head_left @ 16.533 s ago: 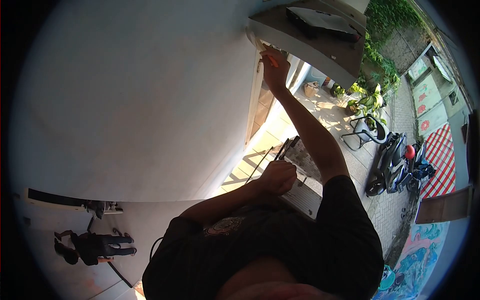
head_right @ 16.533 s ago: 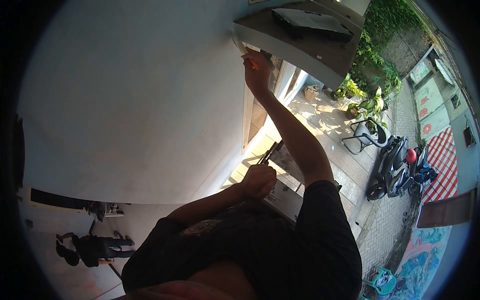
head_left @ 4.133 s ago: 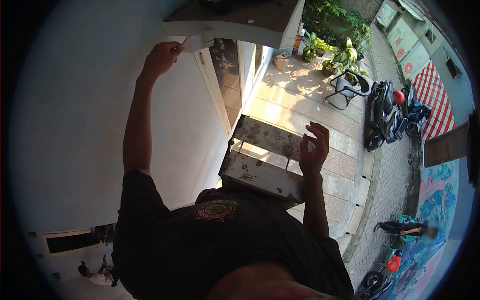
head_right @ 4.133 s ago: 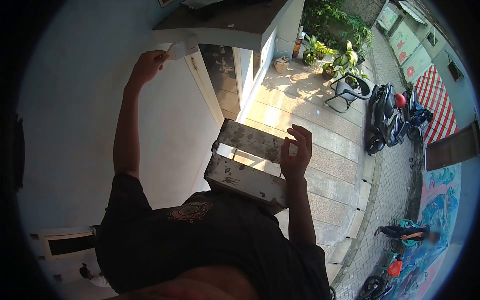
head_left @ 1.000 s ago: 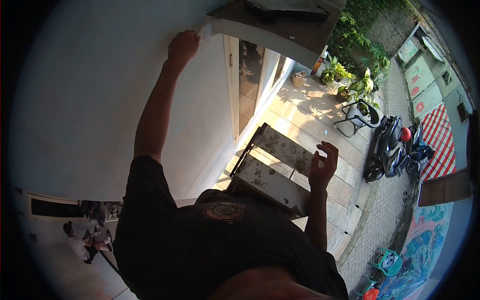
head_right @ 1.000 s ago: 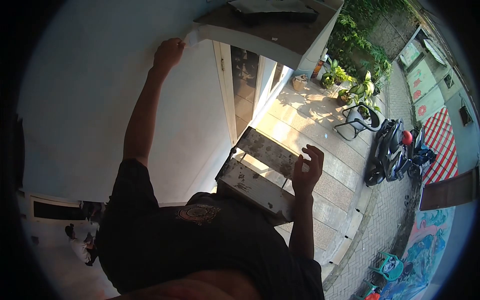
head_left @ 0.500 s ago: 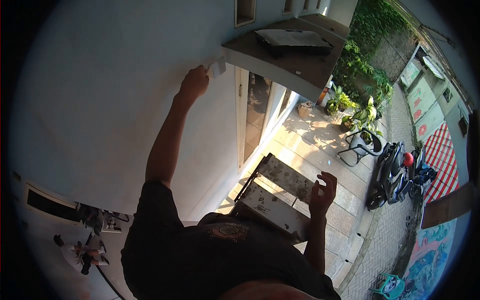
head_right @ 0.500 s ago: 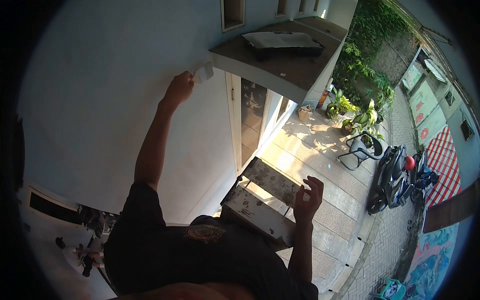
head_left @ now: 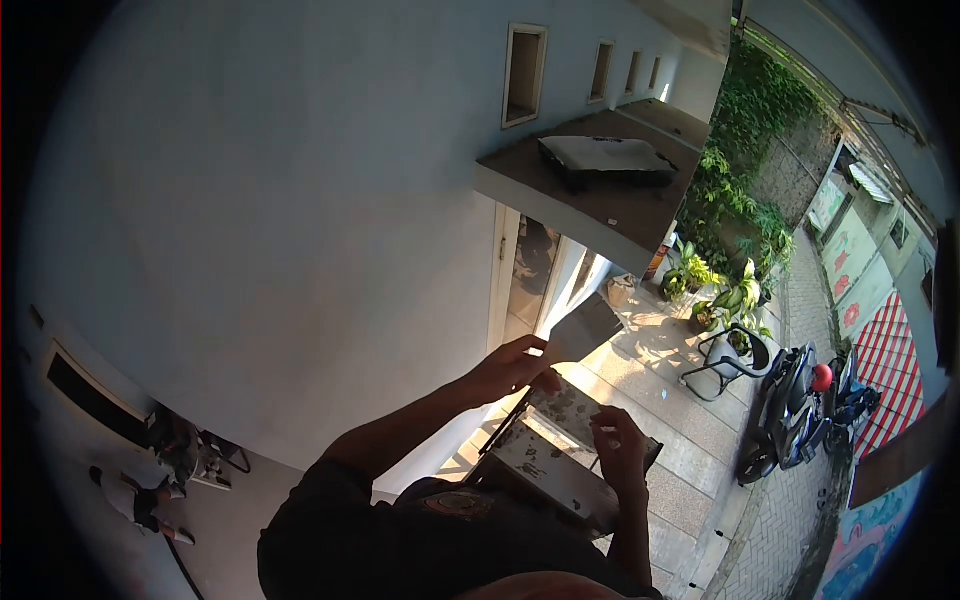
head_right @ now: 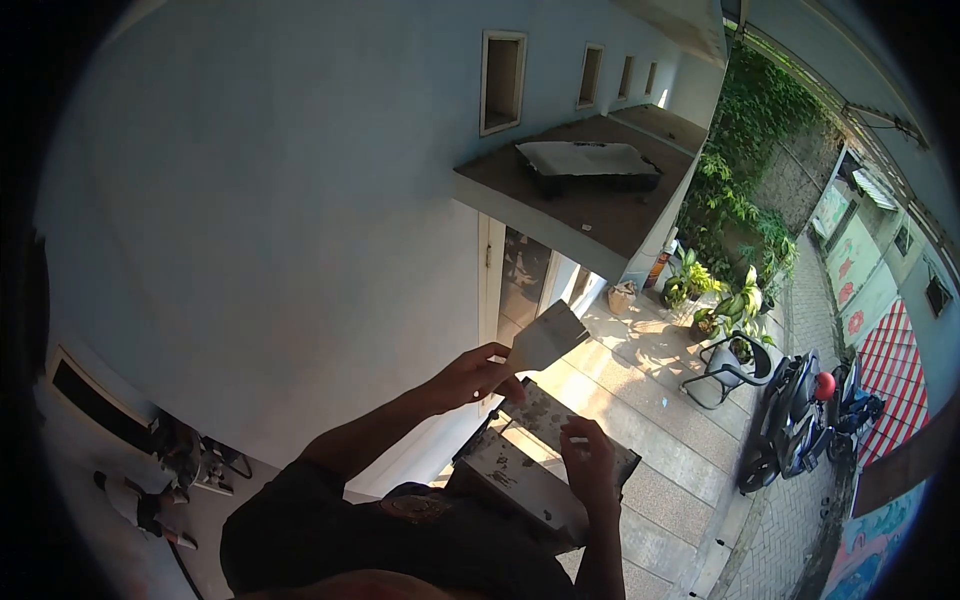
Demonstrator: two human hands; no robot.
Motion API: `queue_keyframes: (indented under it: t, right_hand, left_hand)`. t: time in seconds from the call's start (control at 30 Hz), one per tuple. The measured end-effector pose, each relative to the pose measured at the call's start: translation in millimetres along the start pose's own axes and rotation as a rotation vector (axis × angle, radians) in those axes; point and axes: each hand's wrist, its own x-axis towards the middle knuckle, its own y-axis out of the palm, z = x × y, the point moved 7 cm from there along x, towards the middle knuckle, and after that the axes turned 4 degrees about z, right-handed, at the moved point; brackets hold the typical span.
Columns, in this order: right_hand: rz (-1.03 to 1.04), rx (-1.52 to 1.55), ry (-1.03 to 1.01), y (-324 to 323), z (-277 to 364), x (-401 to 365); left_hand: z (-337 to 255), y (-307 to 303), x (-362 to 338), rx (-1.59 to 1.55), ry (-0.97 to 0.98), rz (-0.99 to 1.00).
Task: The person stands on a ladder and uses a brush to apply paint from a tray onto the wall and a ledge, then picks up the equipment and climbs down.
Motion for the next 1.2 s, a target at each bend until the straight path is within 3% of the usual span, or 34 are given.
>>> queue_keyframes:
  t: [0.03,0.1,0.2,0.3,0.43,0.53,0.6,0.83,1.0,1.07,1.13,1.17,1.2]
  right_hand:
    - [0.029,0.007,-0.041,3,7,0]
    - [-0.006,-0.001,-0.147,7,19,-2]
    - [-0.064,-0.044,-0.311,6,26,-7]
    - [-0.175,-0.222,-0.45,1,29,-15]
    - [-0.259,-0.423,-0.442,-7,27,-20]
    - [-0.258,-0.538,-0.463,-6,28,-19]
    - [-0.277,-0.534,-0.456,-7,26,-21]
    - [-0.245,-0.49,-0.46,-6,20,-18]
    - [-0.286,-0.483,-0.532,-12,35,-25]
    - [-0.394,-0.5,-0.586,-17,36,-29]
    - [-0.458,-0.398,-0.557,-24,24,-30]
    - [-0.47,-0.319,-0.522,-30,26,-26]
    - [-0.479,-0.241,-0.486,-36,30,-20]
  left_hand:
    - [-17,25,-9,0.042,-0.179,0.019]
    - [2,50,-6,-0.106,-0.124,0.028]
    - [26,69,-1,0.039,-0.096,-0.125]
    - [48,84,2,-0.136,-0.169,-0.171]
    - [61,98,5,-0.33,-0.052,-0.199]
    - [72,104,3,-0.066,-0.207,-0.181]
    - [80,107,5,-0.166,-0.126,-0.138]
    - [77,120,4,-0.135,-0.163,-0.174]
    - [70,126,11,-0.154,0.008,-0.034]
    - [59,128,8,-0.172,0.021,-0.017]
    - [28,133,4,-0.042,0.235,0.081]
    - [16,128,-5,0.143,0.205,0.016]
    - [15,119,-11,0.136,0.208,0.012]
